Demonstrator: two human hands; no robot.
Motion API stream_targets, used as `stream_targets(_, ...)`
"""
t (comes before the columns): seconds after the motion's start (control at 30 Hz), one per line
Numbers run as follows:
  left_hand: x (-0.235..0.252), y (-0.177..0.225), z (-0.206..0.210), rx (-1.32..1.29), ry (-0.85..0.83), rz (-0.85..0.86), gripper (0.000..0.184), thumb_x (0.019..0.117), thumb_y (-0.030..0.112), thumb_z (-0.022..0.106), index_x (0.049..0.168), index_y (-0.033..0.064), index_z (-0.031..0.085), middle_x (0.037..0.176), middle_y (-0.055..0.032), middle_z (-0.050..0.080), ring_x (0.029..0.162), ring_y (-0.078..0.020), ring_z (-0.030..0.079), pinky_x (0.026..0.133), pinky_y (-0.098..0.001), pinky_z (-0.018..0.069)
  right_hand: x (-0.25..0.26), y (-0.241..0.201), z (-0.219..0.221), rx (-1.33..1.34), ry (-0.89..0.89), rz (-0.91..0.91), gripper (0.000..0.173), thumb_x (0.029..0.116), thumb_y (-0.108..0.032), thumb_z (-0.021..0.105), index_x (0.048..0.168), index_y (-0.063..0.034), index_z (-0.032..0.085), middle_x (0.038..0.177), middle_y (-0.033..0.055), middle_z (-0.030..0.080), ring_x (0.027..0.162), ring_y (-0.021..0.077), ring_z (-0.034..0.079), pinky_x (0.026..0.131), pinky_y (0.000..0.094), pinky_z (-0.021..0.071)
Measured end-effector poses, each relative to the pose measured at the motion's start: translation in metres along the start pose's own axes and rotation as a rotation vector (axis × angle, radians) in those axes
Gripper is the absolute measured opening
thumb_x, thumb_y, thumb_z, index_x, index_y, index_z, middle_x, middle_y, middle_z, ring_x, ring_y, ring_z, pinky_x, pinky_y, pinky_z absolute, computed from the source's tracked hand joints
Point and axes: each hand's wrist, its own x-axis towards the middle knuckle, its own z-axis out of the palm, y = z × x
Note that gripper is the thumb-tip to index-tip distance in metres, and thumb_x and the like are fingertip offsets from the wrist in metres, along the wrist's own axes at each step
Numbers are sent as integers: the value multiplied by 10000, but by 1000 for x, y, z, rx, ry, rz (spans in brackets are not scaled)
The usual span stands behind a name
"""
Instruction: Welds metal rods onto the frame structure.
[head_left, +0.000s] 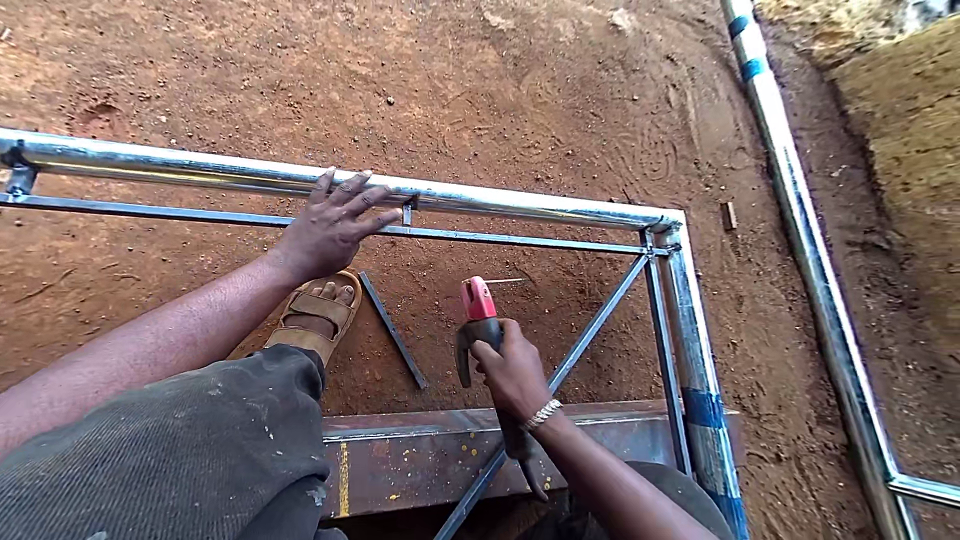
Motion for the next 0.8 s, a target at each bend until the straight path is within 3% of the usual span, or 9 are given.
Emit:
stream_targets(0.07,0,-8,-10,16,-14,-163,801,805,112,760,1547,212,475,1632,-132,401,1527,-426,304,1187,-734,191,-24,4,-21,234,7,-27,319,928,-266,602,1221,-139,612,762,59,690,611,206,680,558,427,577)
stream_targets(0.13,1,-18,-21,46,-126,-369,992,706,242,887,1578,154,420,1638,-167,375,1517,-476,290,1161,-788,165,-51,10,-37,487,1,-104,305,846,-237,574,1110,-127,679,764,50,686,638,185,668,567,381,561)
stream_targets(0.2,-1,-28,-28,53,-223,-493,1034,688,330,903,1586,182,411,1612,-163,419,1484,-490,347,1135,-811,191,-76,20,-48,644,0,-258,333,886,-281,549,1113,-102,713,855,52,703,728,169,681,641,369,588)
stream_targets(0.3,1,-32,-35,64,-289,-515,1044,684,355,895,1595,222,404,1612,-138,434,1454,-501,390,1108,-805,252,-106,23,-60,549,116,-457,600,950,-590,610,1237,-63,623,992,-19,705,878,60,687,759,284,608)
stream_targets(0.37,3,-32,-37,67,-311,-512,1047,683,356,898,1596,218,404,1614,-140,433,1448,-512,394,1100,-810,263,-115,21,-66,455,207,-538,808,847,-694,711,1265,-18,572,989,-4,697,874,53,680,784,287,608)
stream_targets(0.43,4,-32,-37,80,-305,-501,1048,672,353,902,1588,209,413,1608,-148,440,1437,-526,400,1087,-813,276,-105,19,-65,416,302,-630,752,793,-677,781,1197,-74,586,859,-2,686,718,90,675,640,312,604)
stream_targets(0.53,4,-30,-38,92,-314,-506,1062,671,361,904,1595,217,402,1622,-132,425,1452,-522,382,1085,-812,279,-78,3,-64,302,401,-719,560,831,-618,742,1167,-189,613,811,-120,651,659,-11,628,561,228,568)
stream_targets(0.63,5,-29,-38,89,-326,-511,1056,677,360,904,1596,223,403,1623,-122,426,1459,-509,380,1081,-809,288,-57,-10,-55,319,379,-657,495,837,-562,717,1149,-184,642,761,-147,638,615,-44,608,518,205,548)
stream_targets(0.8,7,-29,-40,96,-356,-512,1052,687,354,904,1599,216,398,1622,-121,428,1451,-508,393,1073,-809,299,-38,-13,-33,307,364,-649,275,928,-443,625,1020,-185,650,682,-124,616,559,-19,602,461,221,514)
